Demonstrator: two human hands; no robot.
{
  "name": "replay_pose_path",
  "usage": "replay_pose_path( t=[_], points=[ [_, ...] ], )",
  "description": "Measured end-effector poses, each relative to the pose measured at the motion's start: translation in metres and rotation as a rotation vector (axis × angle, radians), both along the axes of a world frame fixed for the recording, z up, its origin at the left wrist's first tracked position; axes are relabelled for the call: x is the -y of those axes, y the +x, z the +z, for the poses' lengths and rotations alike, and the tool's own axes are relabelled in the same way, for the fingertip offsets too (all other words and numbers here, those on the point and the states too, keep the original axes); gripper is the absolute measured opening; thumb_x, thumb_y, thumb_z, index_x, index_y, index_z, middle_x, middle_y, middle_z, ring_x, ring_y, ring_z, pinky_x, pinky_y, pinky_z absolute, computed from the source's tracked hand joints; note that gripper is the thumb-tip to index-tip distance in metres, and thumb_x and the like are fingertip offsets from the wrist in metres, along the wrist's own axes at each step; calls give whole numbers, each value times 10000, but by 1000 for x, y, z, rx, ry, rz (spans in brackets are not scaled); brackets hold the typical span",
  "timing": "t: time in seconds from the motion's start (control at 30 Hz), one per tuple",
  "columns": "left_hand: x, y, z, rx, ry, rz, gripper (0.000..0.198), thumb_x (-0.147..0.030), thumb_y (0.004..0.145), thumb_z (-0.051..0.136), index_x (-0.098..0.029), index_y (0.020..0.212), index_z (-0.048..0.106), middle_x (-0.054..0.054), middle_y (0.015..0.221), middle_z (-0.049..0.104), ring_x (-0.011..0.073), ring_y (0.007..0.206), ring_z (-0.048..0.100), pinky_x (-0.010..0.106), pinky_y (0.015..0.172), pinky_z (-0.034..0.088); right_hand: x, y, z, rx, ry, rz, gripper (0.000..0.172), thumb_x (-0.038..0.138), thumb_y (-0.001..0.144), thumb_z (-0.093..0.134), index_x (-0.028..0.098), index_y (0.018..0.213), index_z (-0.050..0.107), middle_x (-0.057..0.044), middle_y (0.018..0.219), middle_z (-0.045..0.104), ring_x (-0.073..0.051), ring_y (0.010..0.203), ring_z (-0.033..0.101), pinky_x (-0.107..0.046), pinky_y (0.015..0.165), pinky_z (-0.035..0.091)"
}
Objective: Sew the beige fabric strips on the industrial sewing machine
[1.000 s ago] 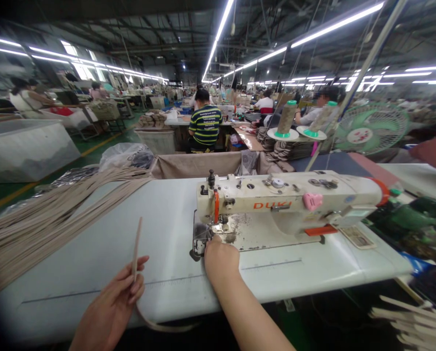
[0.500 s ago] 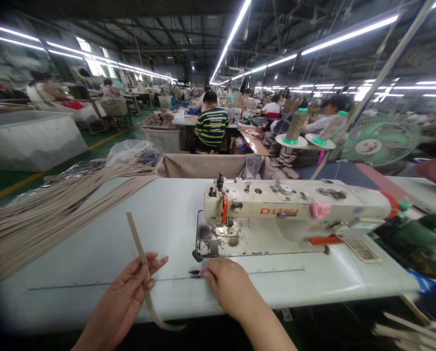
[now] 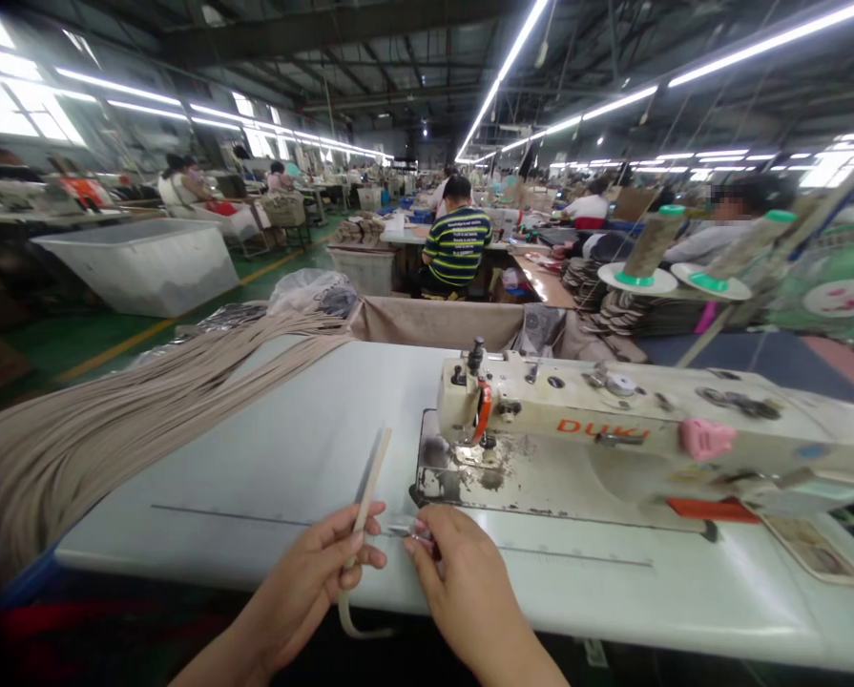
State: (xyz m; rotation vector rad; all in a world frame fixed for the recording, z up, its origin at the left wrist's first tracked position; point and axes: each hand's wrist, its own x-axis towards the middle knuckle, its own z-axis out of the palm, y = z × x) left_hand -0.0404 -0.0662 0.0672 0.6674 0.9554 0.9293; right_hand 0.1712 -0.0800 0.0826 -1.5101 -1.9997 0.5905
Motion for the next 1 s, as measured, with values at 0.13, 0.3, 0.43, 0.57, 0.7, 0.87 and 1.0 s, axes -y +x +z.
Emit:
replay_pose_path(
  t=[0.13,0.3,0.43,0.57,0.7,0.87,1.0],
  points=[
    [3,3,2,29,12,-23,535,-407,710,887,-210,1192,766,111,1192,617,156,837,643,250,620,346,-1,-6,-6,78,78,28,40,245,998,579,234,993,617,-39,932,698,-241,864,664,-371,755,503],
    [4,5,-2,90,20,-66,538,-354,720,872,-192,1219,755,119,1098,685,158,830,636,260,652,361,2,-11,-4,81,95,76,57,220,996,589,238,947,609,-26,900,689,-219,836,663,-338,722,497],
    [4,8,-4,107,10,-93,529,-331,721,865,-191,1219,754,97,1003,705,148,805,624,258,654,364,3,-12,-7,94,133,88,58,209,999,590,238,950,604,-17,886,691,-211,813,661,-329,711,487],
    [5,10,-1,116,14,-130,475,-321,740,851,-197,1190,762,63,912,686,132,762,607,252,645,362,2,-10,-14,110,205,65,85,233,1022,565,241,951,612,-12,844,688,-210,770,654,-326,682,471],
    [5,9,0,128,48,-149,424,-301,781,814,-205,1191,759,48,903,658,118,740,588,245,643,372,1,-4,-16,28,241,28,108,259,1046,524,251,1001,622,-8,857,689,-201,784,655,-314,687,478],
    [5,11,-6,124,17,-71,419,-304,775,833,-189,1171,765,91,1154,655,127,816,616,254,720,455,6,-1,-15,-57,189,-11,207,282,966,654,235,818,517,15,741,604,-172,673,588,-280,593,451],
    [1,17,-2,232,-21,20,333,-271,797,833,-178,1110,765,81,1101,667,193,979,667,325,943,523,15,-2,-16,-114,236,99,205,119,987,460,223,875,597,-22,830,625,-163,747,613,-269,655,514]
  ],
)
